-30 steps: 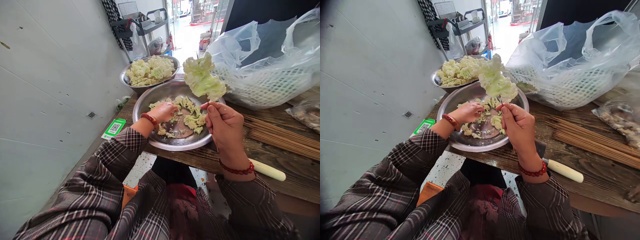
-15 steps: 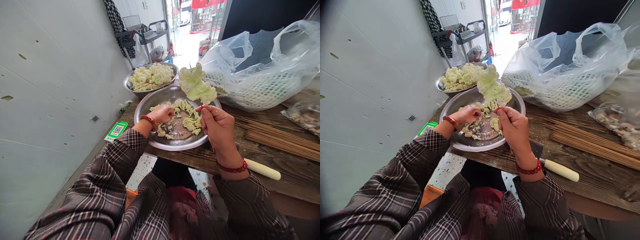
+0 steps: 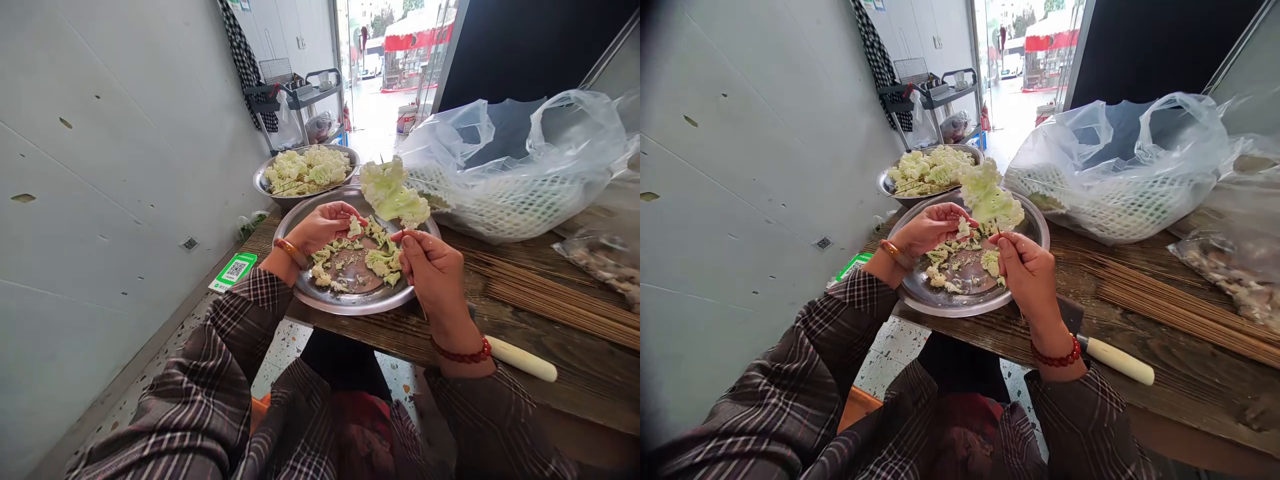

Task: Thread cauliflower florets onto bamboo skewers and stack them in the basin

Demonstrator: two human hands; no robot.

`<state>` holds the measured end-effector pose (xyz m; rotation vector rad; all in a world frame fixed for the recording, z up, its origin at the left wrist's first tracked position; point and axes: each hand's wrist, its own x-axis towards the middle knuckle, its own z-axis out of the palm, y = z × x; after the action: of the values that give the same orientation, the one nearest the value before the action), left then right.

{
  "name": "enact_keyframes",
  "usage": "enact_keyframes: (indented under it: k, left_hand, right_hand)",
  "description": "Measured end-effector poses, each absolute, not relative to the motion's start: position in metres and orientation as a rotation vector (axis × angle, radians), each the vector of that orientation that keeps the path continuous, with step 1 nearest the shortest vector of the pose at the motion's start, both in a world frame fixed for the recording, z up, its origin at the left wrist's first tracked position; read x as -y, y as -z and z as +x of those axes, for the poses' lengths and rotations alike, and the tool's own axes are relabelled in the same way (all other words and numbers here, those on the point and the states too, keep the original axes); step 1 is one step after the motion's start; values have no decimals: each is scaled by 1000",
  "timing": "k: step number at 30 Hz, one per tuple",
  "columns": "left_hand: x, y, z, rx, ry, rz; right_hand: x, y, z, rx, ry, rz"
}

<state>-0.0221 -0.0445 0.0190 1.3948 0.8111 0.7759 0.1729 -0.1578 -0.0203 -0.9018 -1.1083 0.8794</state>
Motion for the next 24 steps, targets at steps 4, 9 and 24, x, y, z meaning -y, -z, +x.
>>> enact_keyframes:
  k: [4, 9, 24]
  left_hand:
    - [45, -18, -21, -872, -740, 1507]
    - [40, -10, -21, -1044, -583, 1778]
    - [47, -7, -22, -1690, 412, 2745]
  right_hand:
    - [158, 20, 172, 1079, -858, -923]
    - [159, 17, 171, 1068, -847, -949]
    - [157, 19, 171, 1077, -836, -961]
